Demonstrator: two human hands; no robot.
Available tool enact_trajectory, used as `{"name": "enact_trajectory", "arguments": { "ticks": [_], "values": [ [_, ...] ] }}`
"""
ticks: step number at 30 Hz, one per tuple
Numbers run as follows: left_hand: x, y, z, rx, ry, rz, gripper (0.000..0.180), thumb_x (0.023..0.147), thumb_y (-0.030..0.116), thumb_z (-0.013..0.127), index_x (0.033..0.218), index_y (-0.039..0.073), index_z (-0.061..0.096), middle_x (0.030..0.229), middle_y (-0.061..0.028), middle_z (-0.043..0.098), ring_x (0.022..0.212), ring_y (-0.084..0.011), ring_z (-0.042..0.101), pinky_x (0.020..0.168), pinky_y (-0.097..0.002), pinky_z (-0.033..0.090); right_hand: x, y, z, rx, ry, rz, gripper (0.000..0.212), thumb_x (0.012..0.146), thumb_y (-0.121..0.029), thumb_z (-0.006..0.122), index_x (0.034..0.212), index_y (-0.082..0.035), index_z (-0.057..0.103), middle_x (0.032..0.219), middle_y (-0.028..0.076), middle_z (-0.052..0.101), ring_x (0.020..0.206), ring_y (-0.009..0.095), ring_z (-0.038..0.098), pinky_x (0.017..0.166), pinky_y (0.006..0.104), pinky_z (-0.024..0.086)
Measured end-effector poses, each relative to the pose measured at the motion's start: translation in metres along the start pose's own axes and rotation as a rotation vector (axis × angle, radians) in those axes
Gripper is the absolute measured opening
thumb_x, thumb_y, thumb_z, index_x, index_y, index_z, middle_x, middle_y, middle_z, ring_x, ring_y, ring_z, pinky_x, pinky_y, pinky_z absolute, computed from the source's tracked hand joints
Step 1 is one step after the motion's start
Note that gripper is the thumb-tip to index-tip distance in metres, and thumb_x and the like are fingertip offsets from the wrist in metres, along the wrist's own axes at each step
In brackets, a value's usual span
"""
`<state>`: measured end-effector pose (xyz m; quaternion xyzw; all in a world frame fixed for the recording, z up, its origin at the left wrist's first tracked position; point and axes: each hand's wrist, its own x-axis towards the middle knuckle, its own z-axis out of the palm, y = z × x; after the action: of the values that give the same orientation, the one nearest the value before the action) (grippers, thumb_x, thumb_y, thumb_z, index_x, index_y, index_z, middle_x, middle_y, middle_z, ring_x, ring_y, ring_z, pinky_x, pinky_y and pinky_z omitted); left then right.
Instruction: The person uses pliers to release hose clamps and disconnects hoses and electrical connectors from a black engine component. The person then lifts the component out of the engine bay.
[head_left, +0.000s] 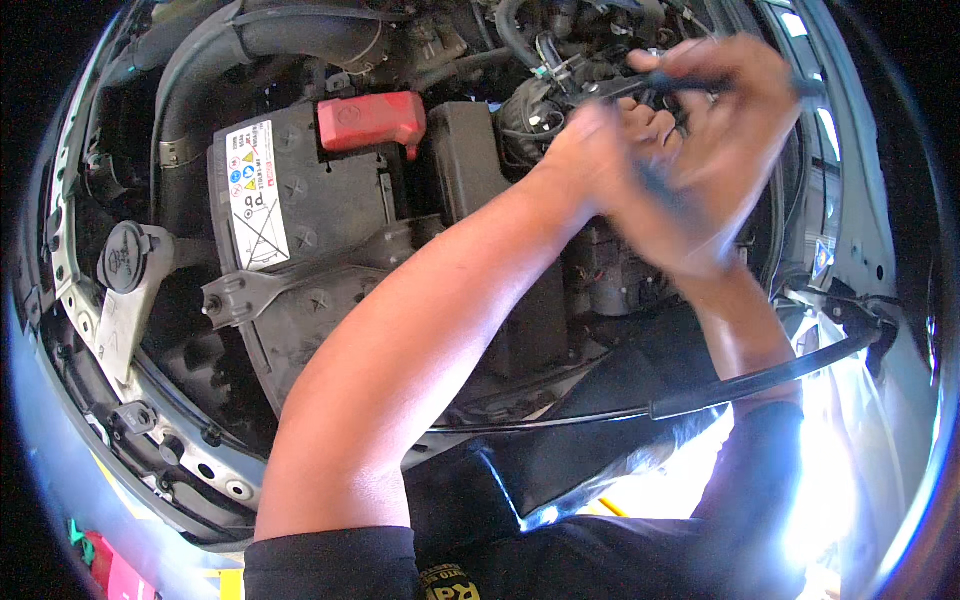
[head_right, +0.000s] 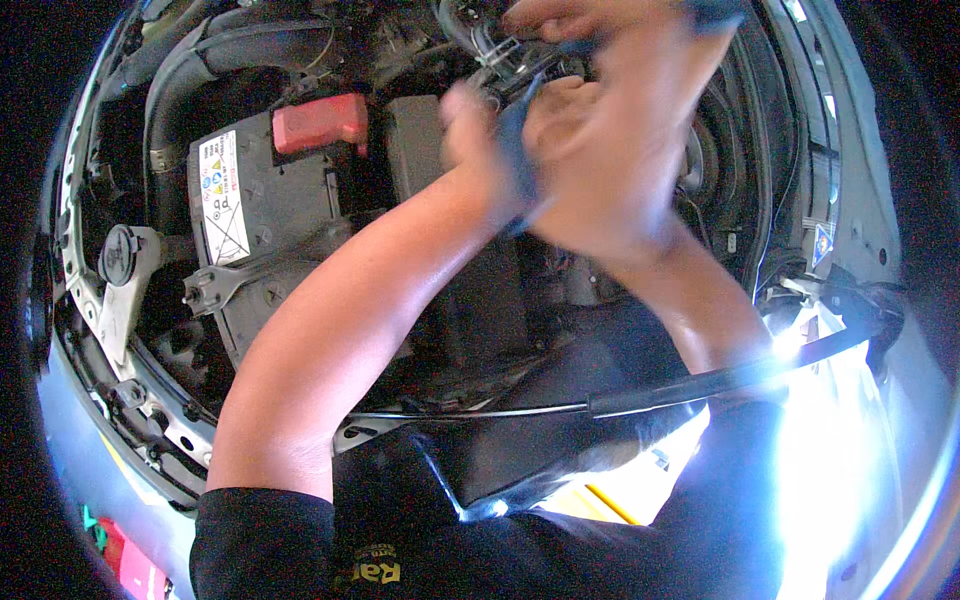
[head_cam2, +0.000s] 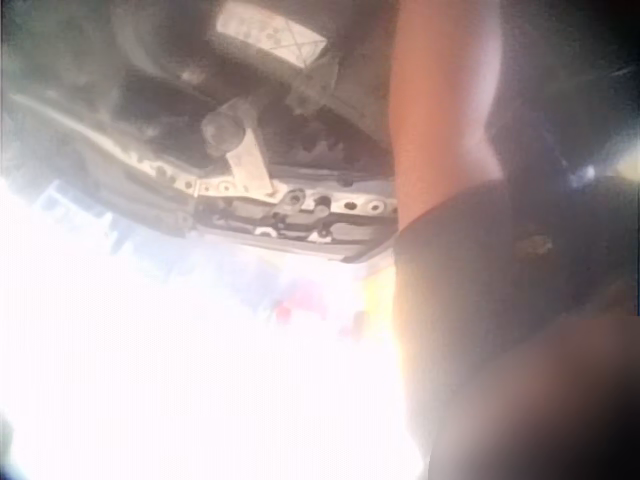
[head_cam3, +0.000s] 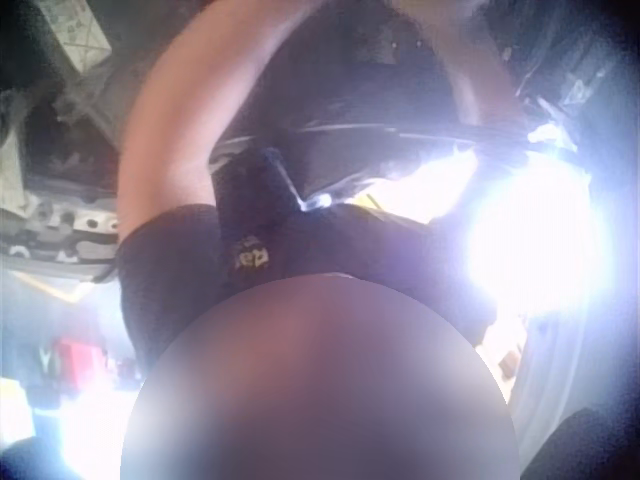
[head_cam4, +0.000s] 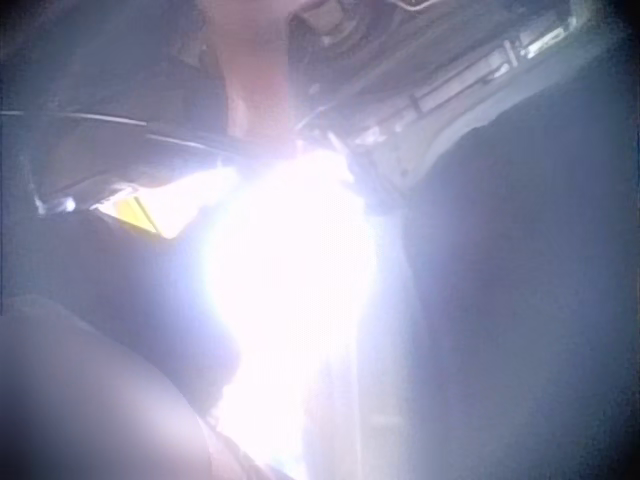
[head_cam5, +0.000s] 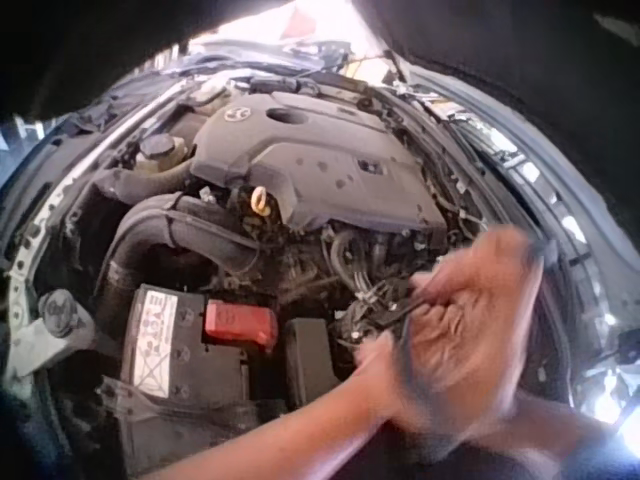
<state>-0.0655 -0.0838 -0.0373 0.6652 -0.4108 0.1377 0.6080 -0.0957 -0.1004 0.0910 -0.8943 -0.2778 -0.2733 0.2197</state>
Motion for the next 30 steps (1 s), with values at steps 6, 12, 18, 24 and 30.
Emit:
{"name": "enact_trajectory", "arguments": {
  "ticks": [6, 12, 18, 24, 30],
  "values": [
    [0.016, 0.005, -0.015, 0.329, -0.14, 0.282, 0.014, 0.085, 0.019, 0.059, 0.086, 0.006, 0.064, 0.096, -0.0089, 0.063, 0.096, -0.0228, 0.065, 0.084, -0.0353, 0.052, 0.031, 0.07, -0.025, 0.691, 0.578, 0.852, 0.02, 0.091, -0.011, 0.056, 0.111, -0.012, 0.059, 0.097, 0.003, 0.056, 0.094, 0.019, 0.062, 0.081, 0.0474, 0.059],
    [0.01, 0.008, -0.027, 0.356, -0.206, 0.368, 0.021, 0.086, 0.018, 0.059, 0.095, 0.001, 0.067, 0.104, -0.0116, 0.064, 0.099, -0.0261, 0.064, 0.087, -0.0366, 0.052, 0.028, 0.106, -0.063, 0.815, 0.62, 1.125, 0.021, 0.088, -0.018, 0.057, 0.108, -0.013, 0.06, 0.096, 0.007, 0.057, 0.097, 0.038, 0.063, 0.083, 0.064, 0.053],
    [0.03, 0.026, -0.13, 0.398, -0.455, 0.329, 0.028, 0.087, 0.019, 0.064, 0.112, 0.011, 0.072, 0.113, -0.007, 0.066, 0.114, -0.0247, 0.06, 0.102, -0.0397, 0.047, 0.038, 0.093, -0.123, 0.841, 0.465, 0.929, 0.031, 0.086, -0.012, 0.054, 0.116, -0.008, 0.052, 0.093, 0.011, 0.059, 0.085, 0.029, 0.064, 0.078, 0.0583, 0.055],
    [0.064, -0.036, -0.15, 0.431, -0.722, 0.478, 0.033, 0.095, 0.023, 0.069, 0.125, 0.01, 0.065, 0.132, -0.0085, 0.064, 0.128, -0.0286, 0.057, 0.107, -0.0454, 0.043, -0.02, 0.017, -0.047, -0.271, -0.458, 0.658, 0.033, 0.091, -0.033, 0.076, 0.111, -0.008, 0.073, 0.093, 0.012, 0.069, 0.091, 0.031, 0.07, 0.082, 0.0424, 0.054],
    [0.072, -0.054, -0.143, 0.381, -0.726, 0.556, 0.027, 0.096, 0.024, 0.066, 0.119, 0.009, 0.063, 0.126, -0.0107, 0.062, 0.12, -0.0318, 0.06, 0.102, -0.0461, 0.044, -0.053, 0.029, 0.002, -0.442, -0.386, 0.607, 0.028, 0.089, -0.028, 0.075, 0.111, -0.012, 0.069, 0.099, 0.018, 0.065, 0.087, 0.04, 0.071, 0.076, 0.0505, 0.059]
  ]
}}
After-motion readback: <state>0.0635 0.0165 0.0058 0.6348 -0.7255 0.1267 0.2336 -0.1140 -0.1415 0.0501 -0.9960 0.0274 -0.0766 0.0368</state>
